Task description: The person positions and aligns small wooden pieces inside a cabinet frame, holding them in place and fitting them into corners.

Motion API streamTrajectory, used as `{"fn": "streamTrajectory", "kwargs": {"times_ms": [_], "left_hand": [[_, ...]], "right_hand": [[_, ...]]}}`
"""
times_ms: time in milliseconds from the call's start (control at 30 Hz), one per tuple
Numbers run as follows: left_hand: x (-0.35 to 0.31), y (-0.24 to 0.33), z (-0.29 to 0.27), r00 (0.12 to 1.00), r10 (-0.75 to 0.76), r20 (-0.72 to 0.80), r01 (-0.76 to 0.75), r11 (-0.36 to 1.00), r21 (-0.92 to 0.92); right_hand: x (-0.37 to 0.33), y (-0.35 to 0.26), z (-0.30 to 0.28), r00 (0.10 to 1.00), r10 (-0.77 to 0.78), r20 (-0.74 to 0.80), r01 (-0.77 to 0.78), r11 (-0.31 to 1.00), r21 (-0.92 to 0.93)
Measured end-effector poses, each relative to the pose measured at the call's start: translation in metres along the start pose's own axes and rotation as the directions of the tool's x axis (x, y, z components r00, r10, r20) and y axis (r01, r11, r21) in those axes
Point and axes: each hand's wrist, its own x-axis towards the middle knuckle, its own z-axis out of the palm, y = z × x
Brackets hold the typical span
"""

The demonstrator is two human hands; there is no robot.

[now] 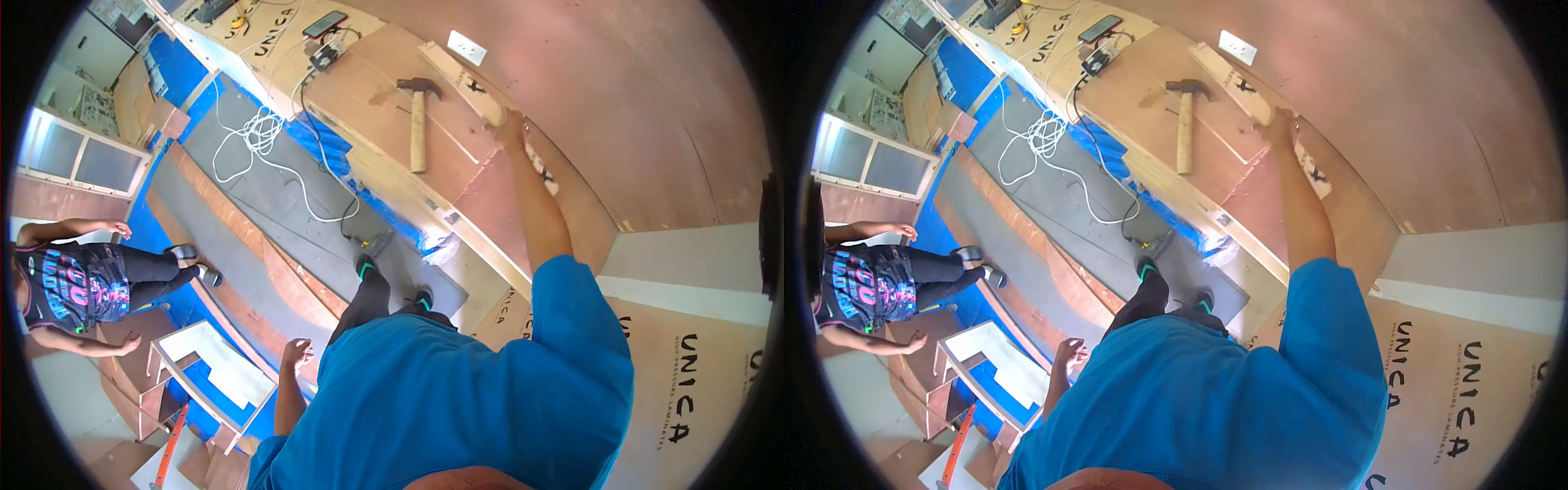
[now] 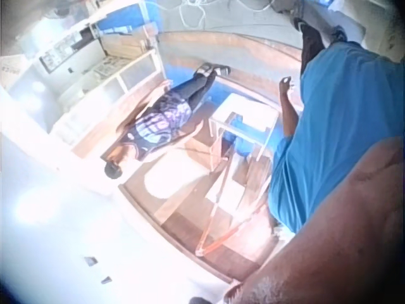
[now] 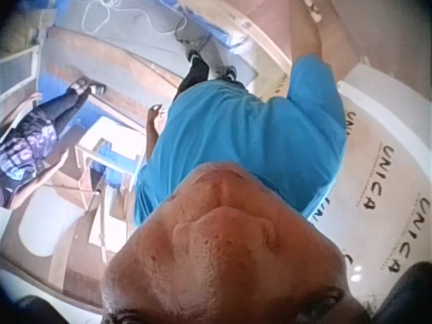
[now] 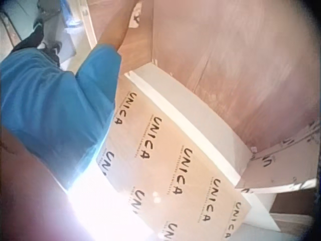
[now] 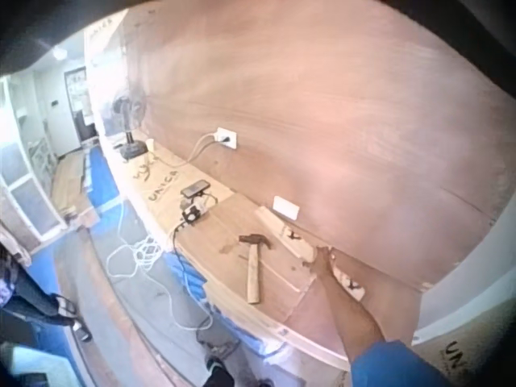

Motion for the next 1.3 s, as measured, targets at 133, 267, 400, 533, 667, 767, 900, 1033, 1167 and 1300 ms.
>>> {"fn": "streamTrajectory", "kwargs": {"times_ms": [133, 267, 400, 533, 667, 767, 900, 1033, 1167, 1300], "left_hand": [[-0.012, -0.008, -0.04, 0.993, -0.062, -0.102, 0.064, 0.998, 0.015], [0.003, 0.009, -0.066, 0.994, -0.09, -0.067, 0.096, 0.991, 0.092], [0.025, 0.03, -0.067, 0.996, -0.08, -0.05, 0.086, 0.985, 0.15], [0.046, 0.083, -0.024, 0.992, 0.04, 0.122, -0.084, 0.923, 0.376], [0.153, 0.069, -0.017, 0.915, 0.147, 0.375, -0.318, 0.837, 0.446], [0.103, 0.209, 0.064, 0.888, 0.124, 0.443, -0.39, 0.712, 0.584], [0.14, 0.276, 0.095, 0.925, 0.068, 0.375, -0.33, 0.635, 0.698], [0.116, 0.327, 0.196, 0.862, 0.116, 0.493, -0.492, 0.424, 0.76], [0.123, 0.332, 0.302, 0.789, -0.088, 0.609, -0.582, 0.21, 0.785], [0.068, 0.313, 0.419, 0.441, -0.28, 0.853, -0.889, -0.264, 0.374]], "right_hand": [[0.048, -0.035, 0.035, 0.997, -0.051, 0.054, 0.051, 0.999, 0.006], [0.097, -0.019, 0.075, 0.952, -0.146, -0.27, 0.121, 0.987, -0.11], [0.069, -0.051, 0.068, 0.899, -0.042, -0.436, 0.167, 0.953, 0.253], [-0.113, -0.137, -0.001, 0.995, -0.046, -0.091, 0.096, 0.732, 0.674], [-0.269, -0.073, 0.018, 0.846, -0.525, 0.092, 0.263, 0.561, 0.785], [-0.369, 0.019, 0.003, 0.928, -0.326, 0.182, 0.175, 0.81, 0.56], [-0.444, 0.143, 0.012, 0.952, 0.097, 0.291, -0.196, 0.922, 0.333], [-0.567, 0.233, 0.023, 0.772, 0.486, 0.41, -0.579, 0.804, 0.136], [-0.695, 0.229, 0.048, 0.562, 0.693, 0.452, -0.816, 0.553, 0.168], [-0.825, 0.175, 0.094, 0.179, 0.846, 0.502, -0.981, 0.114, 0.157]]}}
